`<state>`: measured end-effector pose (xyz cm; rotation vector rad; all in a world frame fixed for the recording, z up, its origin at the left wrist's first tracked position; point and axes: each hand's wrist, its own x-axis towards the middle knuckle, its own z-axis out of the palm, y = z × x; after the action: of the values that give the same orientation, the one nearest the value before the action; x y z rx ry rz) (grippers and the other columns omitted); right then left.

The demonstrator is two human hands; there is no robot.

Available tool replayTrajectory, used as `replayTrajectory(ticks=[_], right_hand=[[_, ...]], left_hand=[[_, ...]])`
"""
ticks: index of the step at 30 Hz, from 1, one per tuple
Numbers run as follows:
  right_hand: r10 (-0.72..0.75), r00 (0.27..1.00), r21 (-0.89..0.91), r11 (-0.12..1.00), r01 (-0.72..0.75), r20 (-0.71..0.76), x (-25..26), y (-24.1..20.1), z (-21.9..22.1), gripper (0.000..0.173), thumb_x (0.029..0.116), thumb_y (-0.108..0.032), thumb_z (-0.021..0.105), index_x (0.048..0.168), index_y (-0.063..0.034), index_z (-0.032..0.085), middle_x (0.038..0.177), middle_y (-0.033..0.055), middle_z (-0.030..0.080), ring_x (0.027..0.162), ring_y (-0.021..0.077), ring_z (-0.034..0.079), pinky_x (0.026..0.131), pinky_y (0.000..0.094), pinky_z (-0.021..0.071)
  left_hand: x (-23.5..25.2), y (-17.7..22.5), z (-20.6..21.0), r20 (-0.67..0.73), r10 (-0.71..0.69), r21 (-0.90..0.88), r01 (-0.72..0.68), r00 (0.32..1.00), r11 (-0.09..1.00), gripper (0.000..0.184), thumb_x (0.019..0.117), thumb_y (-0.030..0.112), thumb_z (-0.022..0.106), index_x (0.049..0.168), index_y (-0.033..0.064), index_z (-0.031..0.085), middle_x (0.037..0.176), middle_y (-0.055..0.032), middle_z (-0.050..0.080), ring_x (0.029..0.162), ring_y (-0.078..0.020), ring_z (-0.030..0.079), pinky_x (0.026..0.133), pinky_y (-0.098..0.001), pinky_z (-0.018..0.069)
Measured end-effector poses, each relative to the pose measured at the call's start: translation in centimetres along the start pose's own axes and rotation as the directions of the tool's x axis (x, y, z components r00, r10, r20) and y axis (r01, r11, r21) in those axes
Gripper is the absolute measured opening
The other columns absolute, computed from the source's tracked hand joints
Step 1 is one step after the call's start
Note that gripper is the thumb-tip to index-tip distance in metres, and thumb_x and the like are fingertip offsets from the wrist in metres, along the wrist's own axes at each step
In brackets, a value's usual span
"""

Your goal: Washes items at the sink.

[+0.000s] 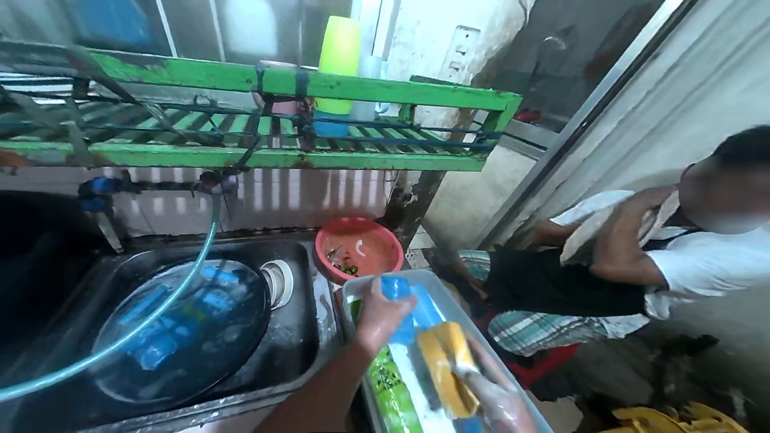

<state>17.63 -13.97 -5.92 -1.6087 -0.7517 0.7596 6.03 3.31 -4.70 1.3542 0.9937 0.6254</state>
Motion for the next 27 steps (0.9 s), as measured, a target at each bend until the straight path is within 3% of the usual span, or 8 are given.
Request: replayTrajectory(ticks=[2,5,8,11,14,19,23,27], right_hand=[[-0.183,0.983,-0.041,0.982,0.183,0.016,0.2,-0.2,-0.1,0.077,0.0887,-0.004,0.053,0.16,0.0039,0.024,0.156,0.0244,0.04,0.133,0.0165,0.054,0.108,0.0318,0.049],[-0.201,0.98,-0.284,0.939,0.193,0.0,2.1,-0.9,1.2,0.069,0.0905,-0.028,0.062,0.151,0.0018,0.046,0.143,0.0239,0.057,0.128,0.0284,0.059,0.106,0.0462,0.0487],[0.022,0.998,-0.234,0.972,-0.036,-0.064,4.1,-1.3,1.5,0.05,0.0994,-0.02,0.059,0.147,-0.0061,0.054,0.134,0.0181,0.064,0.117,0.026,0.065,0.099,0.0465,0.0522],[-0.265,0.961,-0.305,0.924,0.23,-0.078,1.7,-1.0,3.2,0.051,0.0934,-0.012,0.06,0.142,0.0023,0.057,0.136,0.0211,0.064,0.122,0.0283,0.065,0.103,0.0474,0.0515],[-0.494,0.869,-0.274,0.838,0.472,-0.015,0.0,-0.4,3.6,0.049,0.0865,0.0,0.062,0.134,0.0127,0.059,0.133,0.0244,0.065,0.124,0.0231,0.064,0.108,0.0356,0.0505],[-0.08,0.978,-0.162,0.986,0.049,-0.192,1.8,-1.4,2.3,0.053,0.0855,0.0,0.065,0.138,0.0008,0.059,0.122,0.0174,0.068,0.103,0.0203,0.068,0.089,0.0406,0.0566],[-0.395,0.919,-0.123,0.913,0.39,-0.02,0.1,-1.4,2.9,0.046,0.0791,0.006,0.06,0.125,0.0113,0.064,0.121,0.0173,0.07,0.109,0.0107,0.068,0.096,0.0263,0.0553],[-0.38,0.925,-0.118,0.92,0.375,-0.022,0.8,-1.3,1.6,0.044,0.0802,0.003,0.059,0.123,0.0114,0.064,0.12,0.0154,0.07,0.108,0.0105,0.067,0.096,0.0273,0.0558]], left_hand=[[-2.1,-0.2,1.0,0.172,0.068,0.441,-0.138,0.983,0.887,0.078,0.084,0.033,0.081,0.15,0.0081,0.047,0.141,-0.0164,0.059,0.126,-0.0299,0.061,0.106,-0.0515,0.0508],[-5.7,-0.1,3.6,0.371,0.069,0.721,-0.334,0.926,0.608,0.067,0.0842,0.03,0.076,0.141,0.0032,0.053,0.14,-0.017,0.058,0.127,-0.034,0.058,0.105,-0.0547,0.0482],[-5.9,-0.1,3.8,0.447,0.093,0.739,-0.426,0.889,0.522,0.07,0.0892,0.033,0.071,0.148,0.0037,0.048,0.147,-0.0161,0.054,0.136,-0.0324,0.053,0.114,-0.0529,0.039],[-4.3,0.4,2.7,0.357,0.082,0.741,-0.336,0.93,0.582,0.061,0.0863,0.029,0.073,0.14,0.0065,0.056,0.142,-0.0152,0.057,0.129,-0.0325,0.057,0.107,-0.0535,0.0462],[-3.2,0.2,1.2,0.358,0.124,0.658,-0.344,0.925,0.67,0.066,0.0831,0.026,0.079,0.143,0.0103,0.056,0.142,-0.0143,0.057,0.131,-0.0321,0.055,0.108,-0.0545,0.0446],[-4.9,0.3,3.0,0.409,0.124,0.716,-0.402,0.904,0.57,0.061,0.0859,0.039,0.073,0.135,0.0043,0.059,0.139,-0.0149,0.059,0.13,-0.0315,0.056,0.109,-0.0514,0.0436],[-3.2,0.2,1.0,0.403,0.19,0.678,-0.432,0.895,0.595,0.067,0.0837,0.033,0.079,0.141,0.0053,0.056,0.141,-0.016,0.057,0.133,-0.0324,0.053,0.112,-0.0528,0.0409],[-3.7,1.3,0.5,0.419,0.18,0.714,-0.445,0.89,0.54,0.065,0.0853,0.037,0.075,0.14,0.0082,0.057,0.143,-0.0125,0.057,0.135,-0.0291,0.052,0.114,-0.0493,0.0384]])
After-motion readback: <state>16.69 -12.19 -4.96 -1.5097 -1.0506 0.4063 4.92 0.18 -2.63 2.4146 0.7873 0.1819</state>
